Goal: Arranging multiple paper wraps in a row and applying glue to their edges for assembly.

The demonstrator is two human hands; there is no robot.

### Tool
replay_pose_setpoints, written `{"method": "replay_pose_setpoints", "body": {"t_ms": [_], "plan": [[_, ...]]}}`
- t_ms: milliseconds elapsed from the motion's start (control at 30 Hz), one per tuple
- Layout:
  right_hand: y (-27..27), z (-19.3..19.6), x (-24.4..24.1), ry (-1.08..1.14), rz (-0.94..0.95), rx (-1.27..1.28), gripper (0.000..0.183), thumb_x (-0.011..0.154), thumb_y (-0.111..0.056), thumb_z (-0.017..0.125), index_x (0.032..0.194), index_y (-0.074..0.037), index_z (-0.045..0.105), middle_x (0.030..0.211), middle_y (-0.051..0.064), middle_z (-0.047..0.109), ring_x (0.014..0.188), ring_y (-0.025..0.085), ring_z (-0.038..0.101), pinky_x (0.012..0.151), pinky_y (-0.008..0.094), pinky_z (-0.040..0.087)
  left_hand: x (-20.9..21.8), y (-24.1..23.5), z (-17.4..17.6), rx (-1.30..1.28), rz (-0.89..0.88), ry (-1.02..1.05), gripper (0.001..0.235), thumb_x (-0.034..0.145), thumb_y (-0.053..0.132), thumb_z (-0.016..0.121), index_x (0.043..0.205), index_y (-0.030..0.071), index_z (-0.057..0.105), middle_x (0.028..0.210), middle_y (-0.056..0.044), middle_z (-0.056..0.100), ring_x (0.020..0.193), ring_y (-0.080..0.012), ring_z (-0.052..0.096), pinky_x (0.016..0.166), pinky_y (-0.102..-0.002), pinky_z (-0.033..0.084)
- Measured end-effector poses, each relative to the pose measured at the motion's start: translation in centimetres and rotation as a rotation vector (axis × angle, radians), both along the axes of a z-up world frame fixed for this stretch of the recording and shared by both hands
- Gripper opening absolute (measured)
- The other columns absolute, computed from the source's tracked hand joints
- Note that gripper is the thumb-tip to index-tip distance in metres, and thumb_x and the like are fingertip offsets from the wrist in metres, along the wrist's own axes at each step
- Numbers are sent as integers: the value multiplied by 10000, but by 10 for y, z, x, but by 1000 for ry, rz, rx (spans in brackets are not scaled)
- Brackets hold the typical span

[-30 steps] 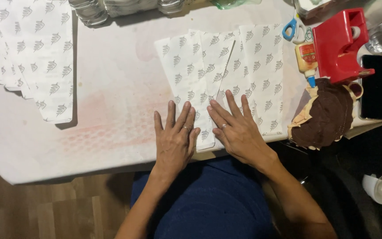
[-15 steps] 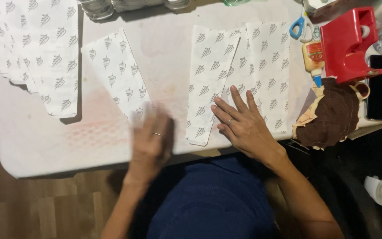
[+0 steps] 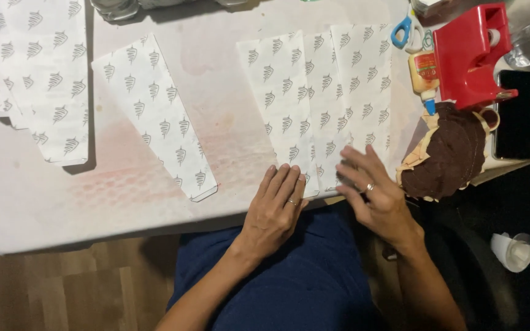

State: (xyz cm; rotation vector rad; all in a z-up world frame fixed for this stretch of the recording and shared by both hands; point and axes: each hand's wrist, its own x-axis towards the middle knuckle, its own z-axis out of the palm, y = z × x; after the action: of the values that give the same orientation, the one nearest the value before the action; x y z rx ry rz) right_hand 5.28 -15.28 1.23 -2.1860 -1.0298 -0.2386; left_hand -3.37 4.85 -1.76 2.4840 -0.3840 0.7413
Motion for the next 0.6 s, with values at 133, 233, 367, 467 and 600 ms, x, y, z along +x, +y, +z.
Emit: {"method": "replay_pose_setpoints", "body": {"t_ms": [133,233,367,467,600], "plan": [[-4,-12,-10,-28,10,-11,374,851,-141,802,1208,-54,735,1321,141,679,1281,342,632,1208,532,368,2,-4,-1,8,19,-23,337,970,146,675,1205,-95,683,1213,-297,682,1175,-450,654,1077,-566,492],[0,-11,-10,-79,11,15,327,856,-124,806,1168,-44,754,1247,147,720,1240,353,657,1197,541,375,3,-4,-1,-3,21,-36,330,952,135,698,1192,-92,693,1187,-294,694,1146,-449,669,1050,-572,510],[15,4,-10,-96,43,108,268,838,-30,808,1098,13,758,1201,218,719,1195,450,656,1122,594,435,1,-1,-4,-97,-1,-79,277,932,120,734,1129,-74,719,1167,-262,711,1124,-430,685,1030,-551,532],[25,-3,-12,-97,105,144,238,830,-24,808,1061,14,765,1194,208,732,1155,419,687,1102,582,457,-1,0,-4,-153,-12,-92,212,910,96,762,1053,-61,750,1107,-233,742,1080,-407,711,997,-537,560],[33,-6,-10,-119,185,169,158,853,-24,782,993,45,753,1164,212,747,1075,378,733,1079,576,475,-1,5,-4,-243,-21,-112,162,890,78,781,992,-48,767,1079,-218,761,1076,-405,724,975,-531,578]]}}
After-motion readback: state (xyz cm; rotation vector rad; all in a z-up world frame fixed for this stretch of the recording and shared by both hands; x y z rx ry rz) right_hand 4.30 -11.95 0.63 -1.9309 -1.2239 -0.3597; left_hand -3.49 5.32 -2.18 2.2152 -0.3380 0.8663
